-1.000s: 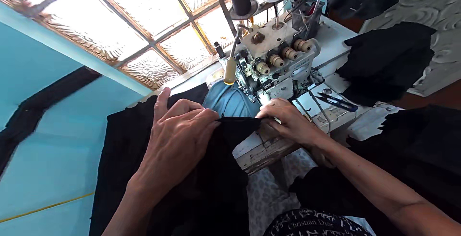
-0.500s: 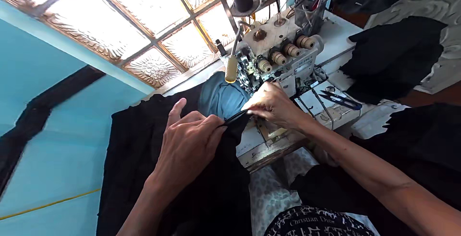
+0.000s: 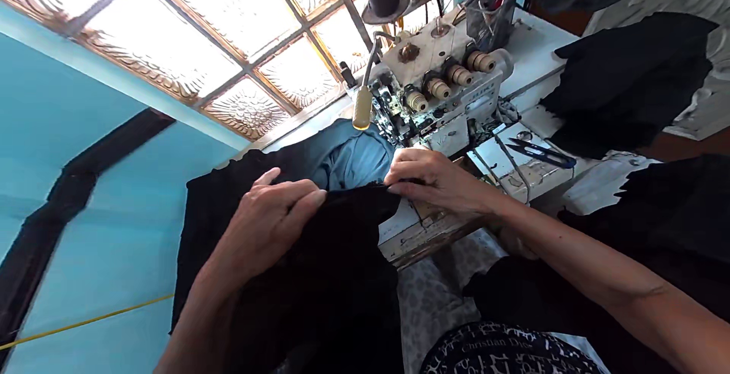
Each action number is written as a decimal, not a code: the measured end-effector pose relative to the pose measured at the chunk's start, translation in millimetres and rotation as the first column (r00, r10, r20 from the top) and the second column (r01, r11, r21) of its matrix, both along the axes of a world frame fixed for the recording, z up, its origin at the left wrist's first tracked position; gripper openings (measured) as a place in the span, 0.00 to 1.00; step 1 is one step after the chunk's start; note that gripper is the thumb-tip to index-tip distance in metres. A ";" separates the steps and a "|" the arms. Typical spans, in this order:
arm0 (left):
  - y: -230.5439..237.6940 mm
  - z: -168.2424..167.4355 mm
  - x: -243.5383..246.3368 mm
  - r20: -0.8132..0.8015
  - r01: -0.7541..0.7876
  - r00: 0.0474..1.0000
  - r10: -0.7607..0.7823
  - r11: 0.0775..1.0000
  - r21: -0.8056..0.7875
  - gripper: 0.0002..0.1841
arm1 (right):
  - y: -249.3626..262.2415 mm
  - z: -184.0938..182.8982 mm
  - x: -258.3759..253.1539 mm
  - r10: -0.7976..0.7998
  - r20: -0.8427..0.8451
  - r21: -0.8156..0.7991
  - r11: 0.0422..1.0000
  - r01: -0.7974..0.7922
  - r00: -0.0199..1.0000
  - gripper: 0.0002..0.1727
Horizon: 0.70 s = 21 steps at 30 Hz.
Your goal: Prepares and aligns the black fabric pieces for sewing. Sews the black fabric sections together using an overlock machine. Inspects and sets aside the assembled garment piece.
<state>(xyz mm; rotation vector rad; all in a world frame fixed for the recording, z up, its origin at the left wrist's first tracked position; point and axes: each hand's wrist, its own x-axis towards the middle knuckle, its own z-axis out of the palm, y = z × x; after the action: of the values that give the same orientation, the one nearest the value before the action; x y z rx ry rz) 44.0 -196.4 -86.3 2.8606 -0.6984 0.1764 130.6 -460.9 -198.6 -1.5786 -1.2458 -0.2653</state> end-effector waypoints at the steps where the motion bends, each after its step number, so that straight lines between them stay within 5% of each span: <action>1: 3.0 2.2 0.6 -0.007 -0.011 1.000 0.011 1.000 -0.011 0.22 | -2.6 1.5 -1.6 0.011 -0.028 -0.009 1.000 -0.012 1.000 0.12; 7: -14.6 1.7 6.1 0.097 -0.001 0.995 0.008 0.997 -0.074 0.18 | -9.5 0.9 -6.3 -0.013 -0.087 -0.056 0.998 0.008 0.996 0.08; 15: -47.2 -1.9 5.8 0.191 0.026 0.981 -0.019 0.999 -0.032 0.18 | -15.8 -14.3 -11.4 -0.176 0.056 -0.011 0.984 0.177 0.983 0.09; 21: -69.4 -14.9 -3.5 0.278 0.083 0.955 -0.104 0.993 0.085 0.13 | -43.8 -20.9 -28.1 -0.092 -0.114 -0.102 0.992 0.080 0.989 0.07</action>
<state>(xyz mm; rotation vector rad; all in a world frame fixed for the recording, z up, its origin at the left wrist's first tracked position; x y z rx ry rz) 40.5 -265.8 -101.2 2.8928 -0.9077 0.5648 102.5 -504.7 -219.4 -1.7092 -1.1151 -0.1652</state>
